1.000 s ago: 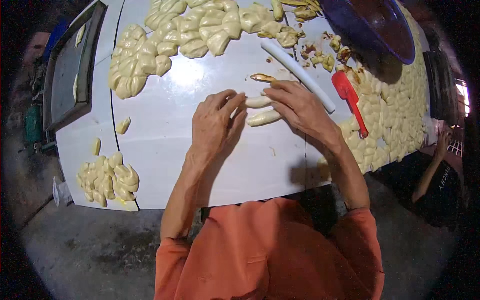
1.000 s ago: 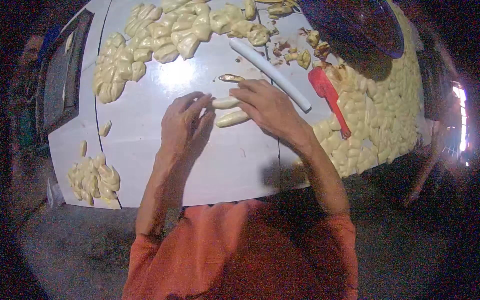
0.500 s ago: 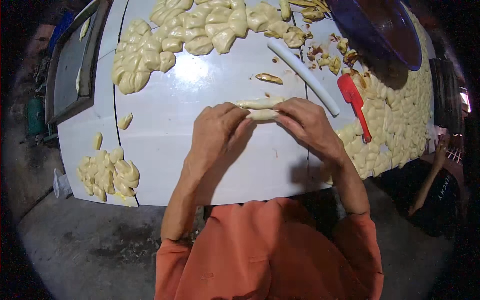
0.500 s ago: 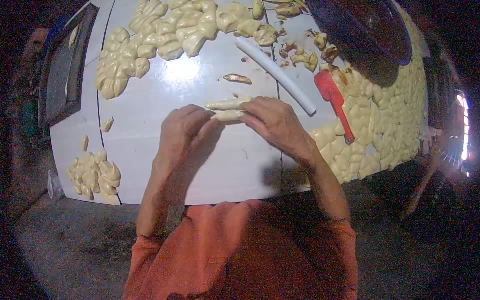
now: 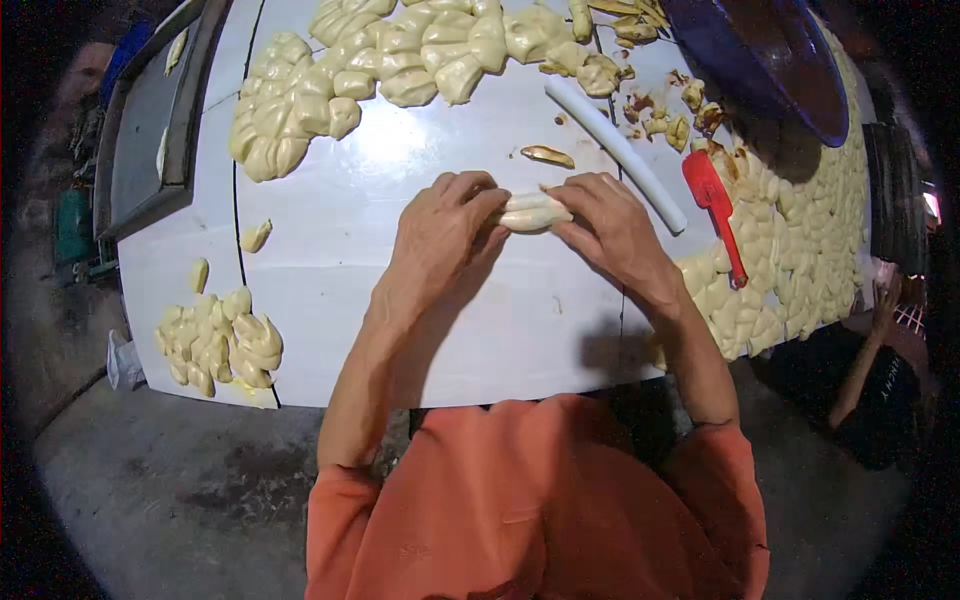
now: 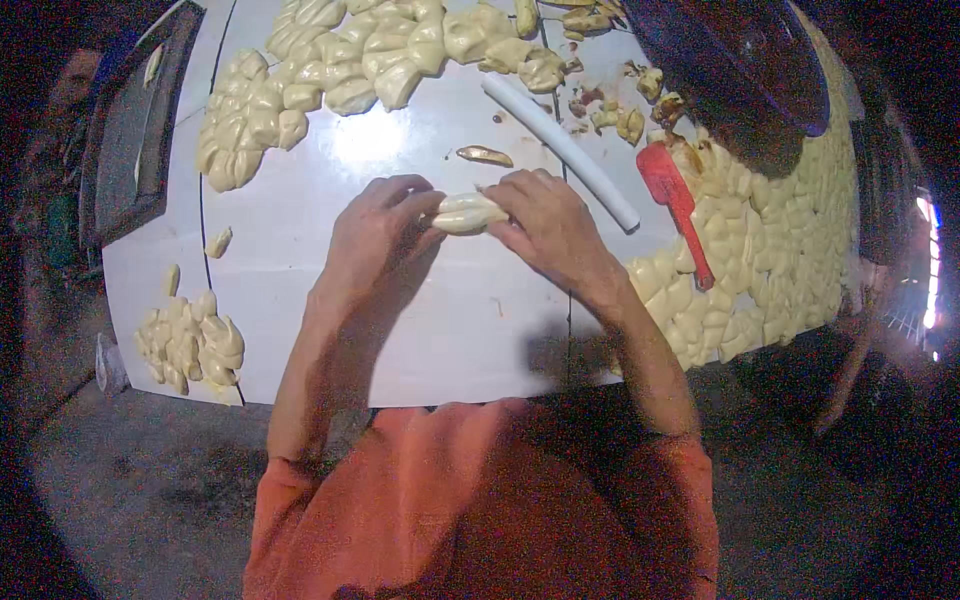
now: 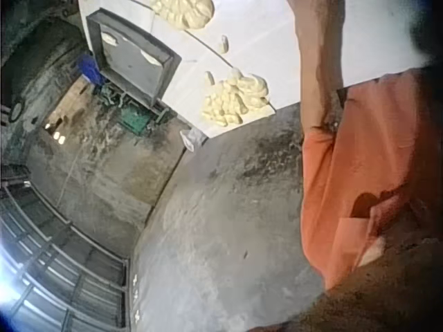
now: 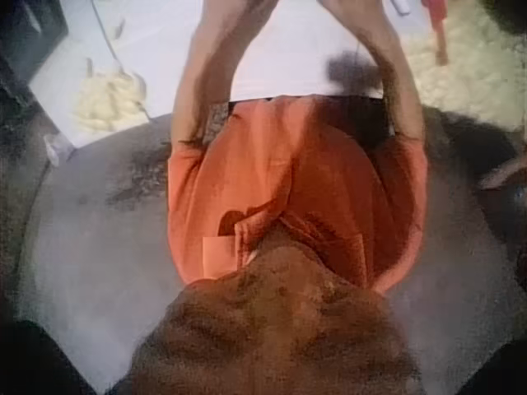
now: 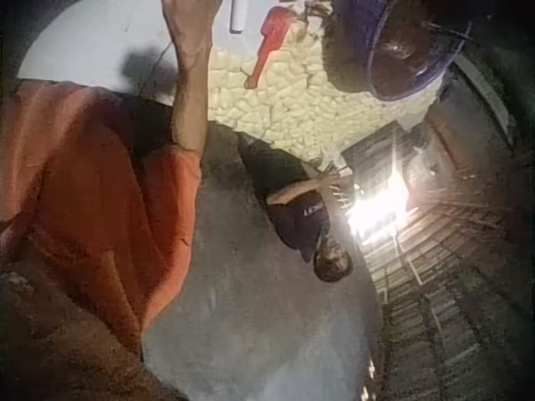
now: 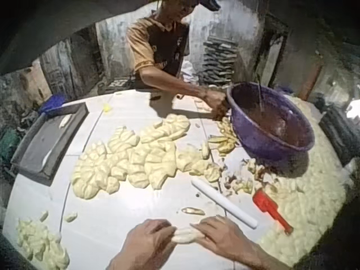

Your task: The person flattens pieces of dough using a rolling pin, applies a chocolate filling with a spatula, rolls the dough into cylinders, and places them onto a metal baking tray.

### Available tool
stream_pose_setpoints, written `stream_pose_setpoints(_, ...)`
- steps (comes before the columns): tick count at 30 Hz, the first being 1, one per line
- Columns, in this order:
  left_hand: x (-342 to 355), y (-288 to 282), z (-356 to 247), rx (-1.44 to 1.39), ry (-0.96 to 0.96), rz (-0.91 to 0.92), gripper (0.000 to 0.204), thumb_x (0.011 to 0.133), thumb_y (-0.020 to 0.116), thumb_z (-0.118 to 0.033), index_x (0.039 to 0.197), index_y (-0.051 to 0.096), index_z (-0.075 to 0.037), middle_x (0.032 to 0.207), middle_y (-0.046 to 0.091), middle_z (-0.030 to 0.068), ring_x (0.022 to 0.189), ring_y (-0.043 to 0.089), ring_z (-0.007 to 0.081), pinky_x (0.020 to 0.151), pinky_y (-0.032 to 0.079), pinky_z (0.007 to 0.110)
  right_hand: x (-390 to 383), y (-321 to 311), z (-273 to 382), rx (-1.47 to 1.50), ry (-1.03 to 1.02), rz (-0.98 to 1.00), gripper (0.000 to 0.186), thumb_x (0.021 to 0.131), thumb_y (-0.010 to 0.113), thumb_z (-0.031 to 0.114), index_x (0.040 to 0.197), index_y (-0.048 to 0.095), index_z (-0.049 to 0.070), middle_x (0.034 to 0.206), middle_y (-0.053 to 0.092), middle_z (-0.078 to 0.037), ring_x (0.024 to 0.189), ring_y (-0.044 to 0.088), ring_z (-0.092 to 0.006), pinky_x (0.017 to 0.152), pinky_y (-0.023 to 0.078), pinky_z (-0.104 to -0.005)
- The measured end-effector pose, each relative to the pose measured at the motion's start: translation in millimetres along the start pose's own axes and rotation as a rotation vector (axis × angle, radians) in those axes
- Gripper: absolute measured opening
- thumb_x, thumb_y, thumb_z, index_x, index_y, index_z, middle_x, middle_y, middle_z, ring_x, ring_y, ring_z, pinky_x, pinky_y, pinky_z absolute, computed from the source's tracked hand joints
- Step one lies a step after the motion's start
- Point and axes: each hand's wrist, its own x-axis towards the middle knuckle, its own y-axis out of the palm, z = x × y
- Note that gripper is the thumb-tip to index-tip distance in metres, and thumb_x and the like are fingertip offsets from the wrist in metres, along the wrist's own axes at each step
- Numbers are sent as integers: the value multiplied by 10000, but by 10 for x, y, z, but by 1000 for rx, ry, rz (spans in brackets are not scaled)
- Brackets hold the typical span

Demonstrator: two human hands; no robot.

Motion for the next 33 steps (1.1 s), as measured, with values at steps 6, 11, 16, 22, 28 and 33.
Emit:
stream_pose_setpoints(6, 128, -124, 59, 41, 22, 168, 91, 812, 707, -103, 890, 691, -58, 959, 728, 145, 935, 709, 378, 793, 573, 478, 158, -194, 125, 94, 70, 122, 318, 848, 665, 125, 1143, 674, 10, 1028, 669, -182, 991, 655, -376, 891, 527, -489)
stream_pose_setpoints(11, -83, -265, 42, -60, -34, 162, 155, 830, 702, -131, 973, 700, -70, 887, 716, 166, 870, 703, 396, 787, 561, 506, 199, -258, 392, 162, 76, 73, 318, 828, 649, 104, 1118, 665, -26, 1067, 664, -202, 988, 674, -385, 876, 541, -446)
stream_pose_setpoints(16, -515, -693, 202, 8, -67, 78, 187, 876, 727, -187, 1037, 695, -99, 943, 725, 119, 905, 705, 345, 798, 549, 470, 581, -324, 1056, 270, 325, 350, 335, 855, 596, 66, 1164, 658, -48, 1034, 709, -230, 922, 730, -321, 843, 569, -410)
stream_pose_setpoints(22, -1105, -1491, 863, 75, -181, -135, 215, 916, 740, -258, 1082, 722, -123, 918, 725, 79, 856, 703, 308, 774, 550, 444, 1515, 319, 1527, 226, -126, 309, 309, 913, 668, 38, 1221, 665, 25, 992, 740, -170, 891, 739, -314, 822, 581, -384)
stream_pose_setpoints(28, -1406, -2603, 1847, 97, -361, -341, 225, 933, 749, -270, 1098, 765, -119, 969, 772, 98, 801, 735, 287, 713, 573, 402, 2970, 1209, 2419, 3, -388, 207, 297, 896, 729, 48, 1188, 681, 65, 977, 730, -140, 853, 727, -311, 740, 567, -389)
stream_pose_setpoints(33, -1417, -3462, 2849, 223, -441, -488, 287, 934, 764, -334, 1104, 786, -104, 941, 792, 92, 766, 757, 262, 716, 583, 366, 4354, 1981, 3157, -49, -544, 142, 183, 906, 669, 40, 1086, 682, 69, 994, 722, -120, 909, 707, -369, 773, 566, -447)
